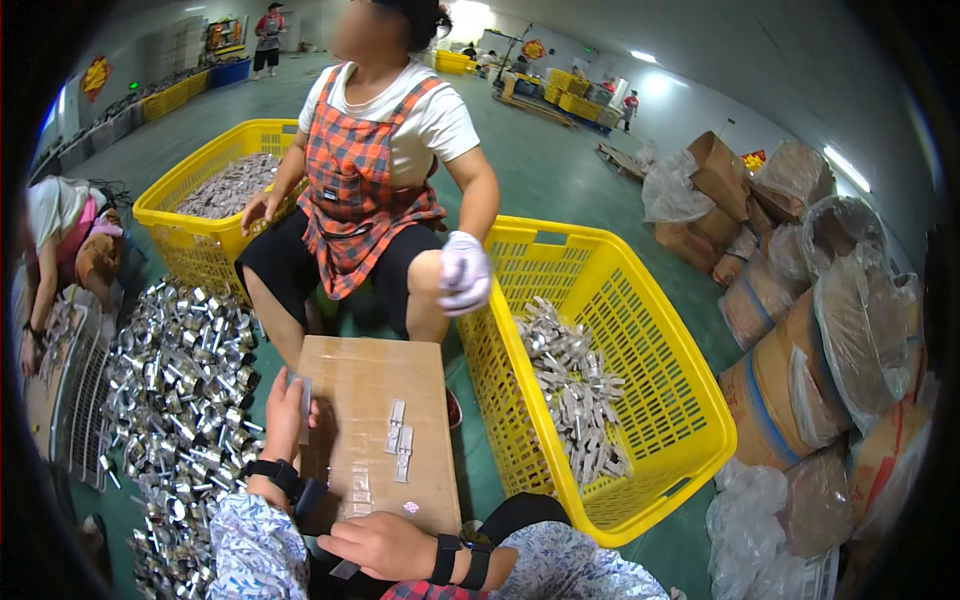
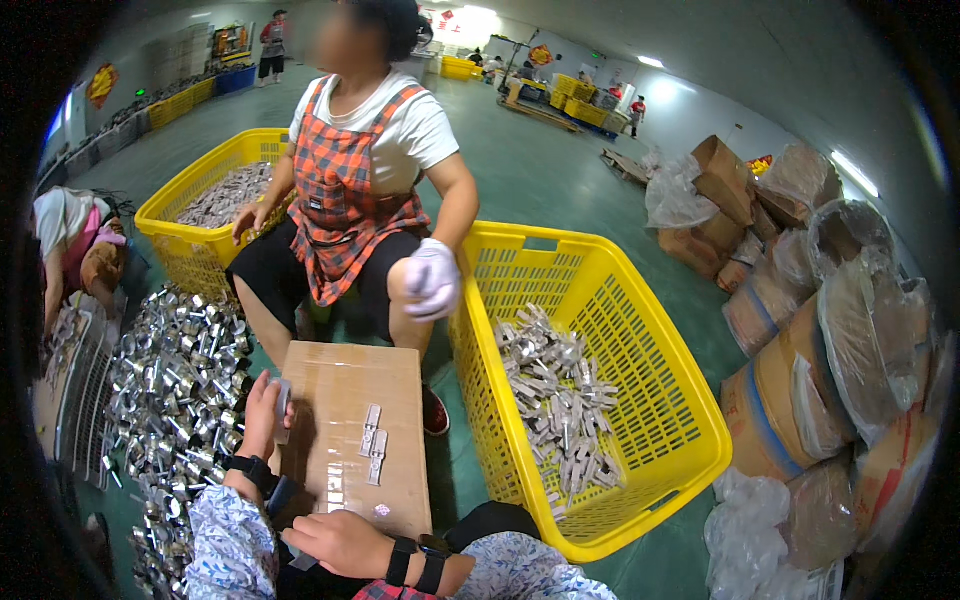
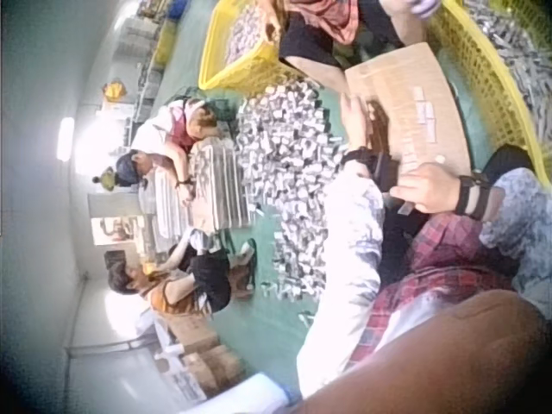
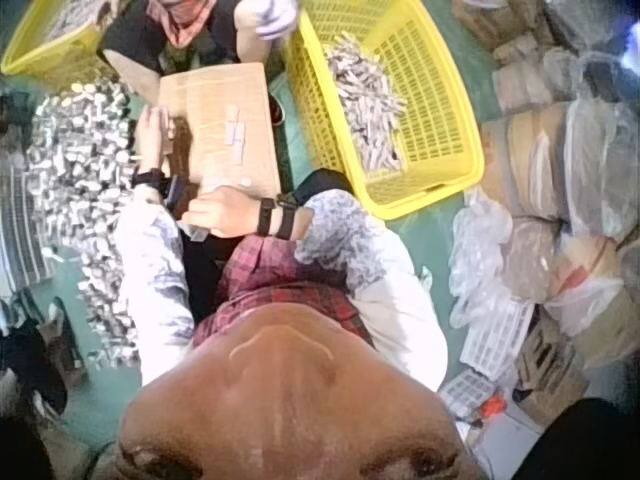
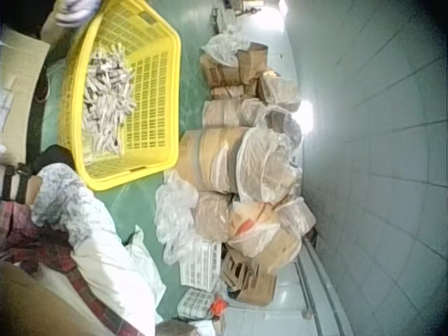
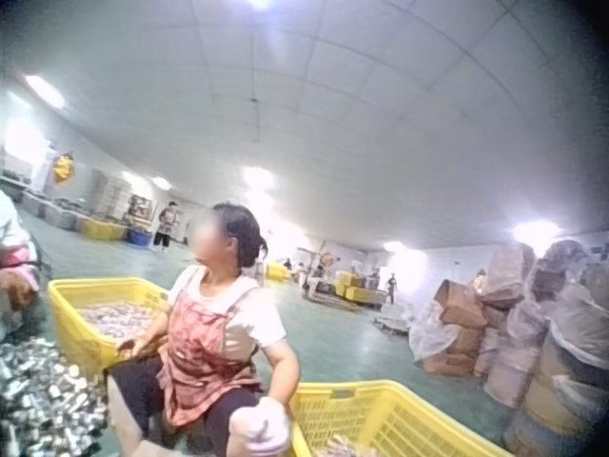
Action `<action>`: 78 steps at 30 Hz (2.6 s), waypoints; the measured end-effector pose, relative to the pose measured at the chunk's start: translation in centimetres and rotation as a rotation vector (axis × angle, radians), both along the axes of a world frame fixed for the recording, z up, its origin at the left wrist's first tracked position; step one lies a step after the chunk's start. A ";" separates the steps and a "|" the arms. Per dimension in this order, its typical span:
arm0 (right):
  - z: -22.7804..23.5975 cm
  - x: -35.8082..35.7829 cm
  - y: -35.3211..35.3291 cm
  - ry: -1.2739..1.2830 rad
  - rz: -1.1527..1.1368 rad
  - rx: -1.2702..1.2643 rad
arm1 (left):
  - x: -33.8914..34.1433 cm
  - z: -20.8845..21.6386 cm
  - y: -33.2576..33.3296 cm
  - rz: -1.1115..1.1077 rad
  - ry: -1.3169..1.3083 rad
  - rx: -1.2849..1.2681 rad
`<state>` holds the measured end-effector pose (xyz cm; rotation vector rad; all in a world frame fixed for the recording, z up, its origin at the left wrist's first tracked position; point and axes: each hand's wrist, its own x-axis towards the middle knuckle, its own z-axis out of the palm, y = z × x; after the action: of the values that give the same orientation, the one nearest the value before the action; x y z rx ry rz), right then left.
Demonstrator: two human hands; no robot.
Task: Assembling and sorting small metal hardware components like latches and door handles in a manufacturing setting.
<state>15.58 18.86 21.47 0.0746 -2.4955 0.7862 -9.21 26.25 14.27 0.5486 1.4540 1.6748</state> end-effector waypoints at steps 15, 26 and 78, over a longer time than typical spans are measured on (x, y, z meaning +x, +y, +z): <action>1.9 -1.5 -0.3 -0.084 0.012 -0.002 | -1.5 -0.3 0.3 0.021 -0.010 0.042; 2.3 -2.7 -0.9 -0.102 0.041 -0.009 | -2.2 0.9 -1.4 0.028 -0.013 0.028; -8.2 -3.4 -1.0 -0.544 -0.170 0.114 | -0.8 3.9 -17.5 -0.314 0.244 0.123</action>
<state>12.23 17.88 13.27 -0.3520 -3.0025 0.6554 -10.05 8.72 18.21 1.0242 1.3538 1.4906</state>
